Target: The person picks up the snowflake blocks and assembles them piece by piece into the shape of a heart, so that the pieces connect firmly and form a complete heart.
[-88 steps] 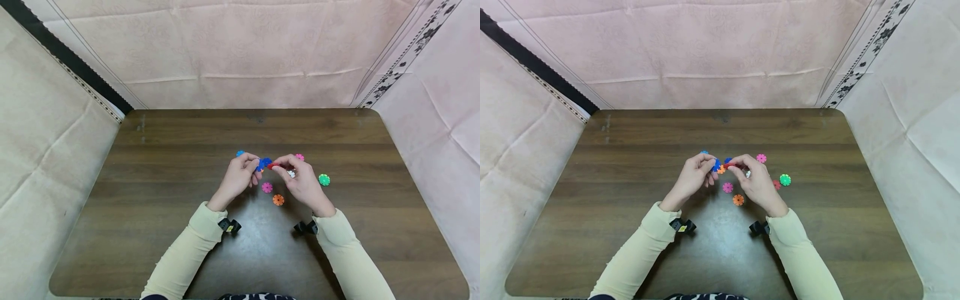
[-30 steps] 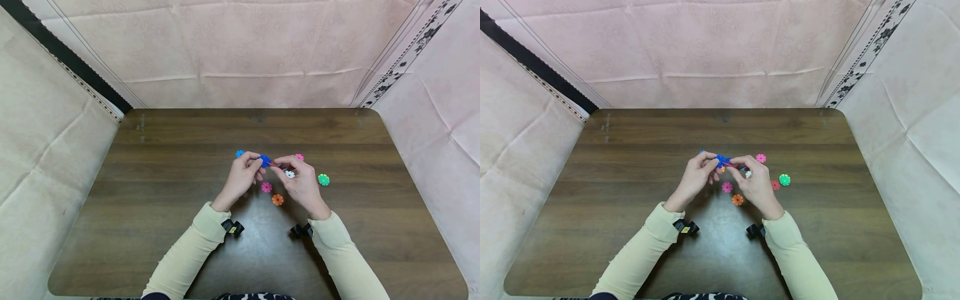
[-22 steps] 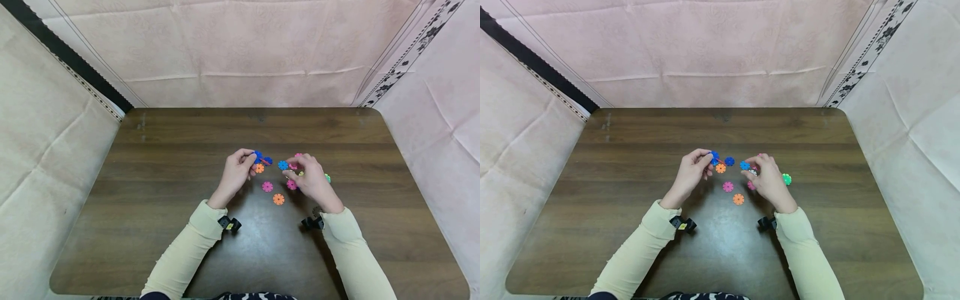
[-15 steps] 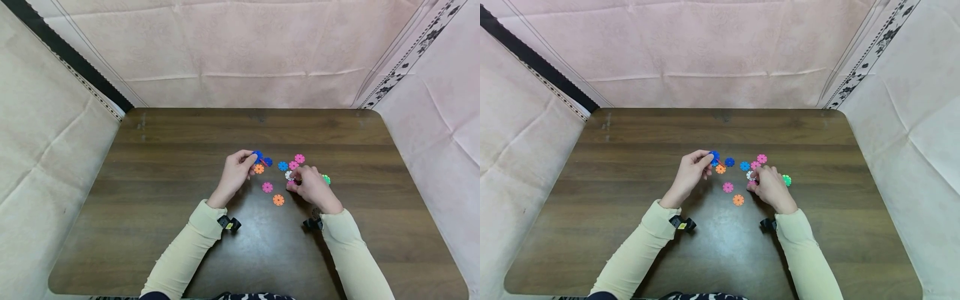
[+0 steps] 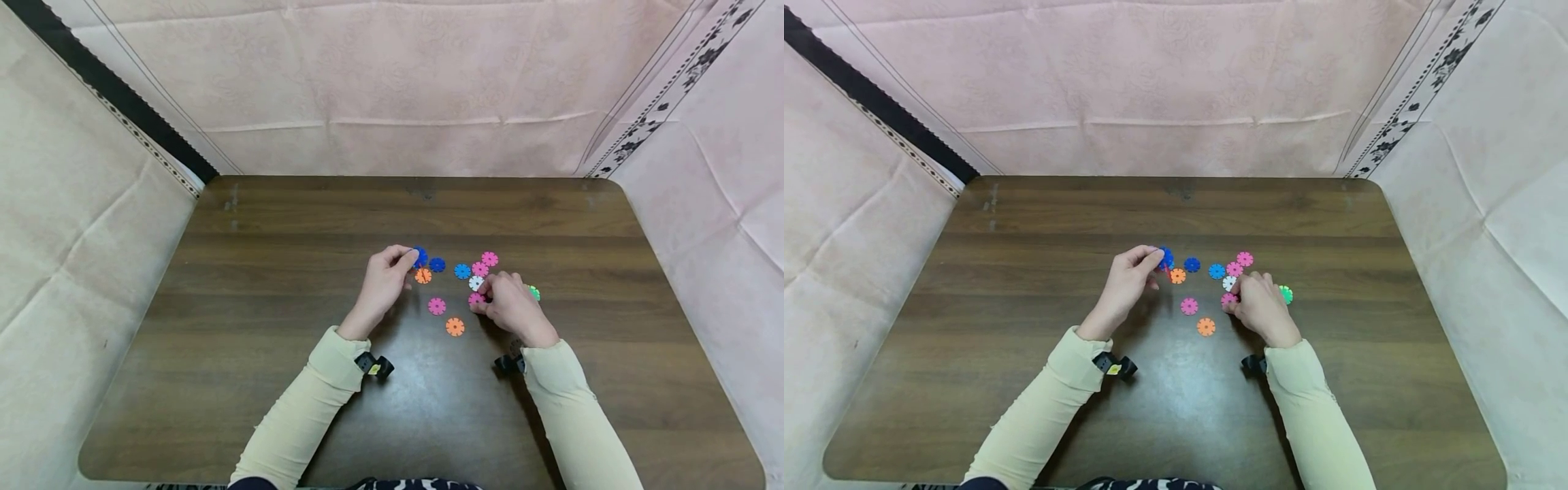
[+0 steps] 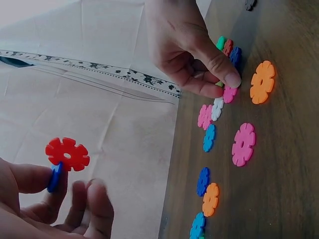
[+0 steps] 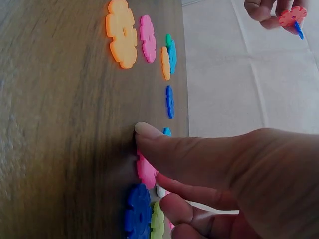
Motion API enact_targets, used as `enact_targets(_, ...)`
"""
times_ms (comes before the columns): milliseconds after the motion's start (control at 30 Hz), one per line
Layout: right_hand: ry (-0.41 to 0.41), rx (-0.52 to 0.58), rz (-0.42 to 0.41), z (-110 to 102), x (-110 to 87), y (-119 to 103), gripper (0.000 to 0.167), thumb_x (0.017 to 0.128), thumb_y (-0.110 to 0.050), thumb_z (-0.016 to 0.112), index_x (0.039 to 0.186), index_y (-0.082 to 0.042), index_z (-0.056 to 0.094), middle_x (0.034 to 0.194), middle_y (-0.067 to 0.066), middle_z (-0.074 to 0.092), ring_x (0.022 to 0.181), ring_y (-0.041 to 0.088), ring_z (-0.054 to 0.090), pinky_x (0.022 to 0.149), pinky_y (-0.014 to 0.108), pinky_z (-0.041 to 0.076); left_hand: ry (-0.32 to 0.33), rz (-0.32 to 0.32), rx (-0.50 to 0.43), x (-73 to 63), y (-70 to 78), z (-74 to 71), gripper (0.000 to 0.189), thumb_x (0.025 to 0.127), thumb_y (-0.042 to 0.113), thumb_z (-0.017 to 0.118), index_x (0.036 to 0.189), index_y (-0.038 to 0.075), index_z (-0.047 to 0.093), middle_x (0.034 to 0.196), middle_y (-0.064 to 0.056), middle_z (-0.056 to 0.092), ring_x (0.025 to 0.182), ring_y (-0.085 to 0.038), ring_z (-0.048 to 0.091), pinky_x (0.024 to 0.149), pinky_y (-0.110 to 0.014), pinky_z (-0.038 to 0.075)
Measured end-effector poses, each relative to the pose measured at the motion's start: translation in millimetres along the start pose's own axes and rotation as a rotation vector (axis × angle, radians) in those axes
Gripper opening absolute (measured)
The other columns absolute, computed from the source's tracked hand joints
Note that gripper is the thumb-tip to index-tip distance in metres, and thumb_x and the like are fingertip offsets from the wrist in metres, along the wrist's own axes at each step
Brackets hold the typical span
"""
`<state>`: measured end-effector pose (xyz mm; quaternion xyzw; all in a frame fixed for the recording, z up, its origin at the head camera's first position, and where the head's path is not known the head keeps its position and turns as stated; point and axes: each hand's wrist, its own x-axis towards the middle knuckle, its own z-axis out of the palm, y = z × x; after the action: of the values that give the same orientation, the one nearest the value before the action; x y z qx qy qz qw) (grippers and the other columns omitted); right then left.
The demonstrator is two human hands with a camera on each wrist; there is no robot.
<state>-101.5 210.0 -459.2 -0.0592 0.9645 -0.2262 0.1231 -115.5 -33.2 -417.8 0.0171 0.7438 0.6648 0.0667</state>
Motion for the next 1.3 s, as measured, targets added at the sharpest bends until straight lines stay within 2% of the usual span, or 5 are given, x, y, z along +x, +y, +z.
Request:
enact_targets(233,-0.025,-0.004,0.031,-2.2,0.1,0.2,0.030,0.083,-0.027,0.079,0.095,-0.003,0.068,0.100,0.013,0.060,0.103,0.035,0.045,0.083,0.047,0.044,-0.059,-0.014,-0.052,0.3,-0.9,2.5,0.023,0.101,0.019,0.054,0.103,0.000,0.066,0.094,-0.020,0.068,0.075,-0.029,0.065,0.073,-0.042,0.057)
enact_targets(433,-0.088,0.113,0.105,-3.3,-1.9,-2.5,0.030,0.082,-0.021,0.080,0.096,-0.008,0.057,0.083,0.007,0.059,0.072,0.023,0.052,0.058,0.032,0.046,-0.076,-0.007,-0.059,-1.7,0.4,3.2,0.022,0.101,0.018,0.054,0.104,-0.001,0.066,0.086,-0.015,0.069,0.079,-0.042,0.064,0.072,-0.044,0.057)
enact_targets(567,-0.093,0.209,0.083,-2.8,-3.5,-4.8,0.027,0.084,-0.015,0.077,0.099,-0.009,0.056,0.082,0.007,0.058,0.068,0.022,0.052,0.056,0.031,0.046,-0.078,-0.002,-0.061,-2.2,0.9,4.3,0.023,0.102,0.017,0.052,0.104,-0.002,0.065,0.085,-0.015,0.070,0.073,-0.037,0.064,0.073,-0.050,0.056)
enact_targets(1000,0.337,0.463,-0.316,-15.3,-14.3,-34.2,0.011,0.088,-0.027,0.073,0.097,-0.022,0.069,0.091,-0.010,0.065,0.082,0.012,0.057,0.070,0.032,0.051,-0.134,0.052,-0.019,-4.1,0.8,6.5,0.028,0.103,0.019,0.050,0.109,-0.003,0.066,0.081,-0.014,0.067,0.070,-0.033,0.061,0.058,-0.027,0.054)
enact_targets(1300,0.393,0.518,-0.367,-17.0,-17.8,-47.3,0.016,0.087,-0.024,0.074,0.101,-0.022,0.069,0.094,-0.012,0.065,0.088,0.009,0.055,0.074,0.031,0.050,-0.171,0.063,-0.007,-6.0,-0.2,10.2,0.027,0.102,0.019,0.051,0.113,0.002,0.068,0.082,-0.021,0.066,0.069,-0.033,0.060,0.069,-0.054,0.054)
